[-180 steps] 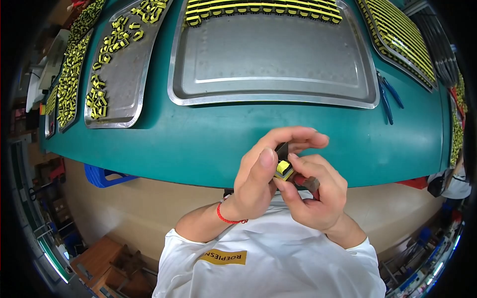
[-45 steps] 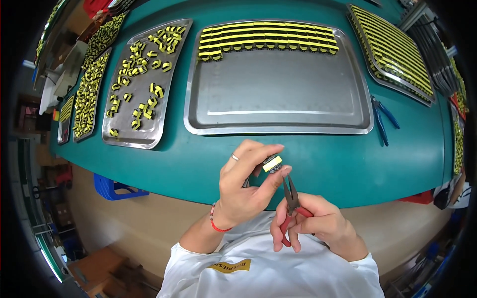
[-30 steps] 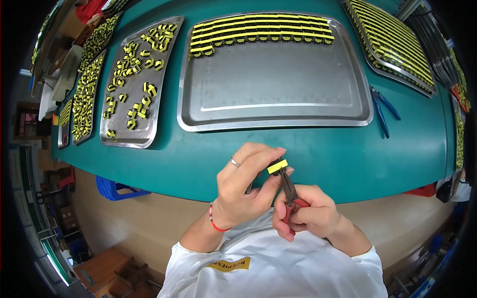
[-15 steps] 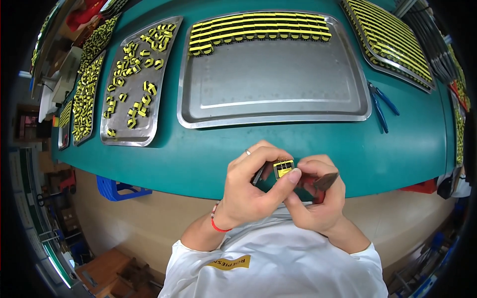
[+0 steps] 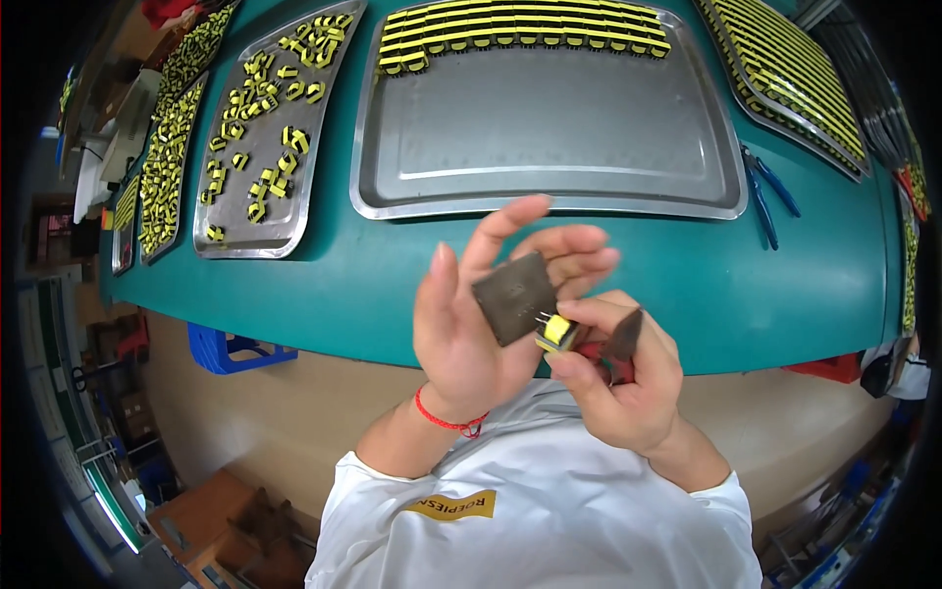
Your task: The person assembles small electronic components by attaching yellow plastic parts to black bases using pliers.
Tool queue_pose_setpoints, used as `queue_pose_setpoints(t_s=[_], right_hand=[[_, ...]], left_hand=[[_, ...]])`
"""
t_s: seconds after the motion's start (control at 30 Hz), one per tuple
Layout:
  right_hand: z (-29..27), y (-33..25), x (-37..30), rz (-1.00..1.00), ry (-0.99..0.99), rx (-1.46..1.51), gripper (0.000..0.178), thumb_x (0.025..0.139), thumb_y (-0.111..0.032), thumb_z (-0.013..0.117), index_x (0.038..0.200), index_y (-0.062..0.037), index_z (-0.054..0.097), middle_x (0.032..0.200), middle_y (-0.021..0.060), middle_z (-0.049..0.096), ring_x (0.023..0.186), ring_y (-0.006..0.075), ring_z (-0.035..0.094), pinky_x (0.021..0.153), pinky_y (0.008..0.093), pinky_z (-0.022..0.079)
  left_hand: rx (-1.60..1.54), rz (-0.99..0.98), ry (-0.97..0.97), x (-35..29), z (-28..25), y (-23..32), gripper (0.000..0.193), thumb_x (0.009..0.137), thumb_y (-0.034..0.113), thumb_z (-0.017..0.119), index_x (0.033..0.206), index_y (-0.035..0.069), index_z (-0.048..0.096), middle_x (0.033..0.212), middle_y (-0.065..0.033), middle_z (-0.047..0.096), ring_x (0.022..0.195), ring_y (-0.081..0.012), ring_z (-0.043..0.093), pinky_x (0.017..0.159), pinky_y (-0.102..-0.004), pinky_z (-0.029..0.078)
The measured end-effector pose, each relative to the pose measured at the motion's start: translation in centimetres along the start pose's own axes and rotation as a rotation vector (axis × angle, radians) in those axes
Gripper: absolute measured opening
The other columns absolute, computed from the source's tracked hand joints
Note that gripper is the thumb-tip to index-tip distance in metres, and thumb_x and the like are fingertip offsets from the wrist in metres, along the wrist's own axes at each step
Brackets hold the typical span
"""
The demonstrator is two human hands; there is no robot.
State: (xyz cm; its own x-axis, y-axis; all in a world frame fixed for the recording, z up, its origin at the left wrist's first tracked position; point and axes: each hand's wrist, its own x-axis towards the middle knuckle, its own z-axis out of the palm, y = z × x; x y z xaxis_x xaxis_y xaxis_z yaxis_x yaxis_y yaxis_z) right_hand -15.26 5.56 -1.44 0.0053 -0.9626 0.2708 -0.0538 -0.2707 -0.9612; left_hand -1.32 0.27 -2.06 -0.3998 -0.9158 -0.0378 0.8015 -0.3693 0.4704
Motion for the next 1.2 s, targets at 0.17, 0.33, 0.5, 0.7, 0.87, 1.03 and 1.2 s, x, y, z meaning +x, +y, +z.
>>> queue_pose_setpoints(t_s=[0.17,0.33,0.5,0.7,0.87,1.03,1.2], right_hand=[[0.2,0.1,0.0,-0.068,0.033,-0.154,0.033,0.085,0.0,0.07,0.116,0.0056,0.062,0.094,0.0132,0.064,0.064,0.0129,0.057,0.053,0.0242,0.046],[0.1,-0.2,-0.2,-0.069,0.033,-0.207,0.034,0.084,0.001,0.07,0.116,0.0045,0.062,0.092,0.0125,0.065,0.062,0.0144,0.06,0.052,0.0253,0.047],[-0.5,-0.4,-0.3,-0.041,-0.039,-0.244,0.031,0.092,-0.006,0.066,0.119,0.0085,0.059,0.095,0.0151,0.063,0.068,0.0153,0.064,0.058,0.0247,0.053],[-0.7,-0.8,-0.2,0.025,-0.037,-0.229,0.031,0.091,-0.006,0.069,0.118,0.0075,0.061,0.094,0.0136,0.064,0.069,0.015,0.065,0.058,0.0248,0.053],[-0.5,-0.8,0.1,0.051,-0.002,-0.243,0.032,0.082,-0.001,0.074,0.112,0.0029,0.064,0.085,0.0094,0.064,0.063,0.0136,0.059,0.053,0.0254,0.047],[-0.3,-0.6,-0.1,-0.043,-0.04,-0.325,0.032,0.086,-0.003,0.073,0.114,0.0071,0.062,0.091,0.0124,0.065,0.074,0.0153,0.064,0.062,0.0252,0.054],[-0.9,-0.3,1.1,-0.017,-0.051,-0.301,0.037,0.082,-0.006,0.077,0.115,0.0018,0.064,0.088,0.0118,0.066,0.068,0.0189,0.064,0.059,0.0283,0.053]], left_hand=[[0.359,0.089,-0.281,-0.1,-0.4,-0.7,0.088,0.095,0.072,0.025,0.144,0.0,0.036,0.132,-0.0324,0.052,0.124,-0.0469,0.053,0.106,-0.0546,0.042],[0.451,0.122,-0.278,0.1,-0.5,-0.9,0.087,0.096,0.072,0.024,0.143,0.0,0.037,0.129,-0.032,0.055,0.123,-0.0454,0.054,0.105,-0.0538,0.043],[0.43,0.1,-0.268,-0.1,-0.4,-0.8,0.087,0.097,0.071,0.021,0.142,-0.001,0.038,0.131,-0.0313,0.054,0.125,-0.0444,0.053,0.106,-0.0532,0.042],[0.419,0.087,-0.272,-0.2,-0.5,-0.7,0.082,0.099,0.066,0.018,0.143,-0.001,0.038,0.132,-0.0304,0.054,0.127,-0.0438,0.052,0.107,-0.0526,0.041],[0.442,0.073,-0.251,-0.2,-0.5,-1.0,0.078,0.102,0.062,0.016,0.142,-0.001,0.038,0.134,-0.0282,0.054,0.128,-0.0416,0.051,0.109,-0.0515,0.04],[0.553,0.084,-0.221,-0.1,-0.3,-1.1,0.071,0.104,0.055,0.018,0.142,-0.002,0.039,0.133,-0.0266,0.054,0.129,-0.0393,0.051,0.11,-0.0497,0.039],[0.34,-0.091,-0.039,0.1,0.7,-0.4,0.053,0.104,0.038,0.033,0.138,-0.003,0.041,0.132,-0.0267,0.055,0.128,-0.0394,0.051,0.109,-0.0488,0.041]])
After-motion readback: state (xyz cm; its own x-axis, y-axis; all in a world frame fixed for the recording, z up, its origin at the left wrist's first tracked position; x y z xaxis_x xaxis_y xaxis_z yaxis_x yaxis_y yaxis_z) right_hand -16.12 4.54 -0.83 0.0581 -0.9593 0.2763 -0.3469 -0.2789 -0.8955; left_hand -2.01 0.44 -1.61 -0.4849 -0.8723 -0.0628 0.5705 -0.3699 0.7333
